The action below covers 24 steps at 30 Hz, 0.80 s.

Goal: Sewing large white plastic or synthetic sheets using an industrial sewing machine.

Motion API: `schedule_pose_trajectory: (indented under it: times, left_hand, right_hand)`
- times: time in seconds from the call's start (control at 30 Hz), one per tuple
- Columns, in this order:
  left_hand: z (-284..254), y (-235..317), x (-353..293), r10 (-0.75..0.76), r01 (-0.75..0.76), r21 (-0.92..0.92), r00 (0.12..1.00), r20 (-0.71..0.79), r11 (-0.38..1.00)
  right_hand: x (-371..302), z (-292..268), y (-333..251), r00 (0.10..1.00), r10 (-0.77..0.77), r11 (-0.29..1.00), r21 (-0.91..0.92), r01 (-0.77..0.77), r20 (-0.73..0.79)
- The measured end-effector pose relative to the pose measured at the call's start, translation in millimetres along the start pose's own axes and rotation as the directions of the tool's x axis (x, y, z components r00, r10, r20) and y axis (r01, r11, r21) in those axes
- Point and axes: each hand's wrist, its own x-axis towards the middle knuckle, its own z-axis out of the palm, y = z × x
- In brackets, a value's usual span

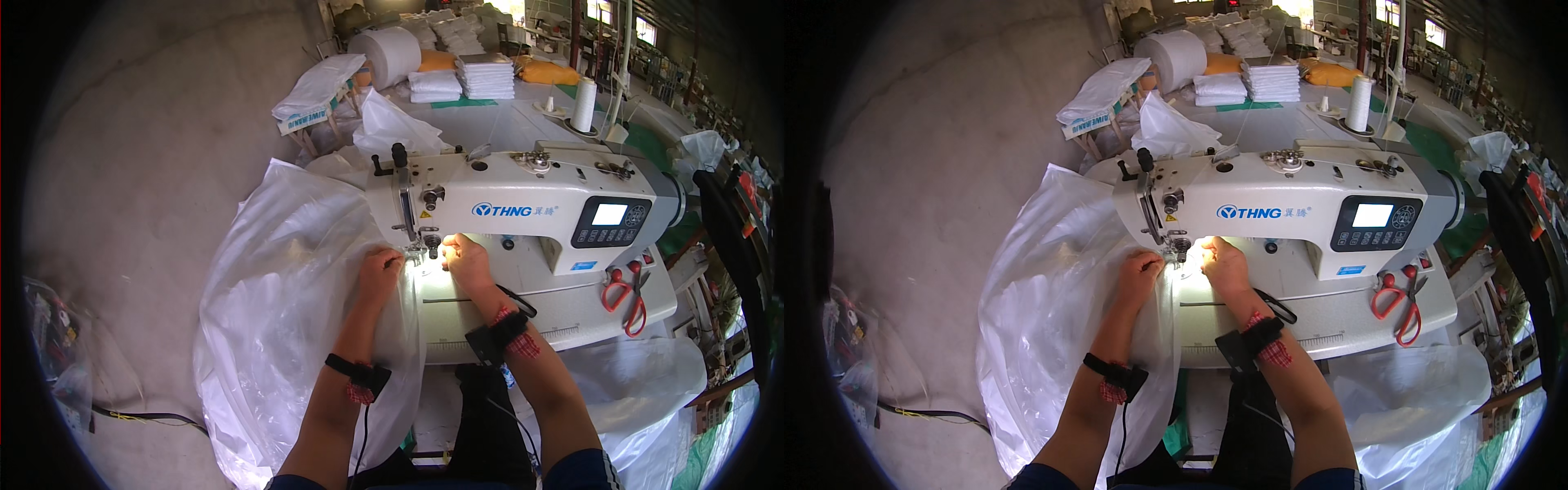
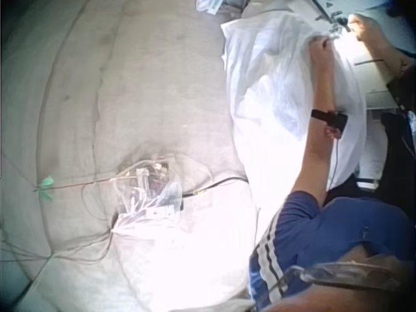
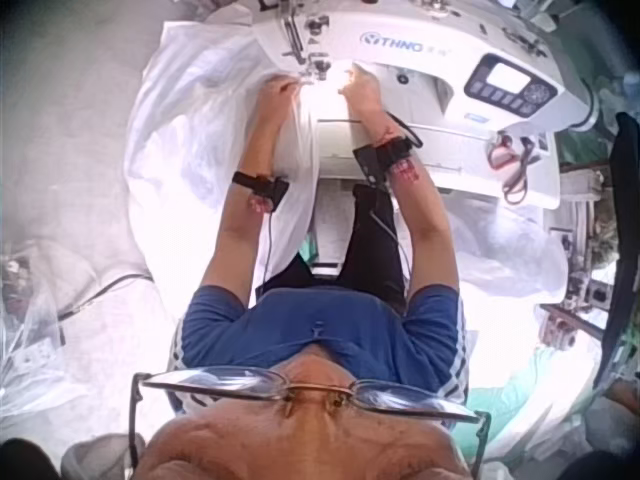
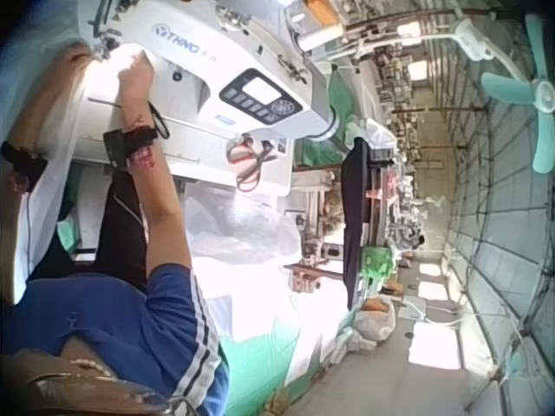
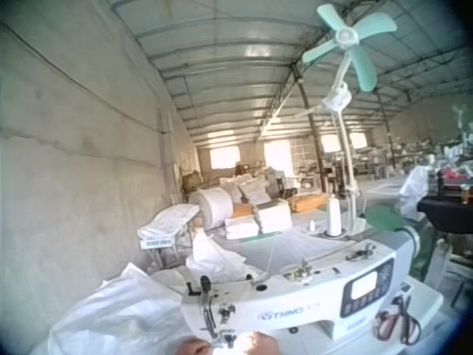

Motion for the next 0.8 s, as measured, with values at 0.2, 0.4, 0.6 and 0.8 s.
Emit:
schedule_pose_trajectory:
  times: [0.2, 0.4, 0.6, 0.8]
  left_hand:
    - [-1.3, 3.1, -0.6, 0.009, -0.009, 0.030, 1.000, 0.005, 1.000]
    - [0.2, 6.2, 0.7, 0.025, -0.025, 0.017, 1.000, 0.013, 1.000]
    - [0.0, 6.8, 0.1, 0.017, -0.018, 0.012, 1.000, 0.019, 1.000]
    - [-0.8, -0.6, 0.2, 0.063, -0.063, 0.002, 0.998, 0.011, 0.998]
  right_hand:
    - [1.2, -0.5, 3.2, 1.000, -0.025, 0.998, -0.064, 0.026, 0.008]
    - [7.1, 3.8, 26.1, 0.993, -0.107, 0.987, -0.123, 0.102, -0.038]
    - [5.1, 4.3, 16.8, 0.994, -0.108, 0.985, -0.138, 0.102, -0.036]
    - [4.8, 2.9, 11.5, 0.998, -0.053, 0.993, -0.107, 0.051, -0.020]
